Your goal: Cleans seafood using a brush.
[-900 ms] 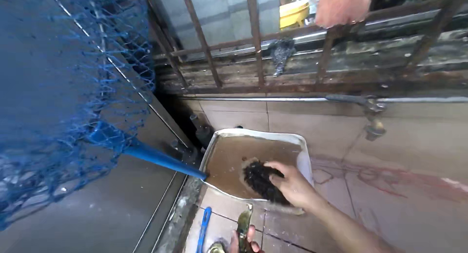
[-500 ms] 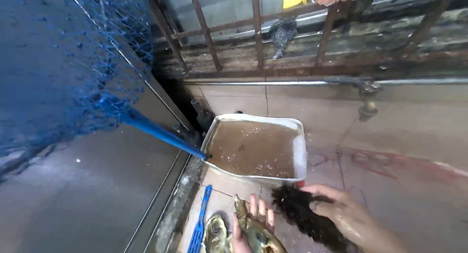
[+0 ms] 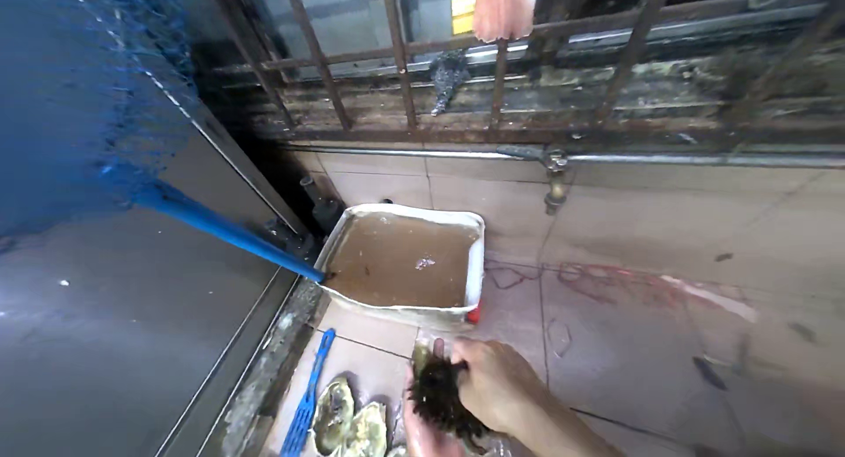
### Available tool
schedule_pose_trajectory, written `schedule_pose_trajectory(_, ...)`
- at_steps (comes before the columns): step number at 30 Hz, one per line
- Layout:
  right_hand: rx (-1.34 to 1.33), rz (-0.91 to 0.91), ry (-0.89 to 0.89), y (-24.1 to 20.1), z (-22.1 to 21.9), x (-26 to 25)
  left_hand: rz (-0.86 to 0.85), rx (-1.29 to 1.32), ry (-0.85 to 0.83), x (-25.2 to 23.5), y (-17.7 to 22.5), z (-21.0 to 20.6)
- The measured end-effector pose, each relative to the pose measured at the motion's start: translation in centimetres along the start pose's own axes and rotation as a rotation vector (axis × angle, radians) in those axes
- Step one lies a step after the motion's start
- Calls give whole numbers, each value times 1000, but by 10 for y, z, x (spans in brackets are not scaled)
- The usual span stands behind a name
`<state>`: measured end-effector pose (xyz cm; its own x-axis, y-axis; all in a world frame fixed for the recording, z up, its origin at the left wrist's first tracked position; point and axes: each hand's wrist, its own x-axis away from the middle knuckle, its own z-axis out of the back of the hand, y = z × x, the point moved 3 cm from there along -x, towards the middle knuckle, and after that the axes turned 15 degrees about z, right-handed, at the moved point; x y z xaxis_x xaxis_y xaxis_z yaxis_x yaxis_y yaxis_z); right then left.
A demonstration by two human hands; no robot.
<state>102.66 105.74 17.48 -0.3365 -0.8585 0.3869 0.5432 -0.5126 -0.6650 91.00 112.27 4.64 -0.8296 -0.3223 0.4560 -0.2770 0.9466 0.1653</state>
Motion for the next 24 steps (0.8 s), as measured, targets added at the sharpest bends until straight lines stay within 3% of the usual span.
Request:
schedule_pose_trajectory(3,118,-62,-41,1,22,-7,-4,-21,57,4,-3,2)
schedule_pose_trajectory(6,21,55,-76,11,30,-3,91,-28,-63,3,8,8)
schedule_pose_trajectory(8,-19,90,-119,10,19,-15,107,-111,58,8,8,5)
schedule_pose_trajectory(10,99,25,-58,1,34,-31,140,-115,114,6,9,2)
schedule_pose_trajectory(14,326,-86,280,-3,78,-82,167,120,-101,-3,39,12)
schedule_pose_trajectory(15,379,-79,307,6,75,-106,148,115,-102,-2,46,12)
schedule_pose_trajectory(17,414,-70,172,22,50,-148,112,66,-77,0,56,13)
schedule_pose_trajectory(20,223,-138,64,17,47,-152,17,-58,-6,-3,68,14)
schedule_pose_trajectory(24,-173,-65,197,17,42,-78,-149,-271,173,-2,63,-1)
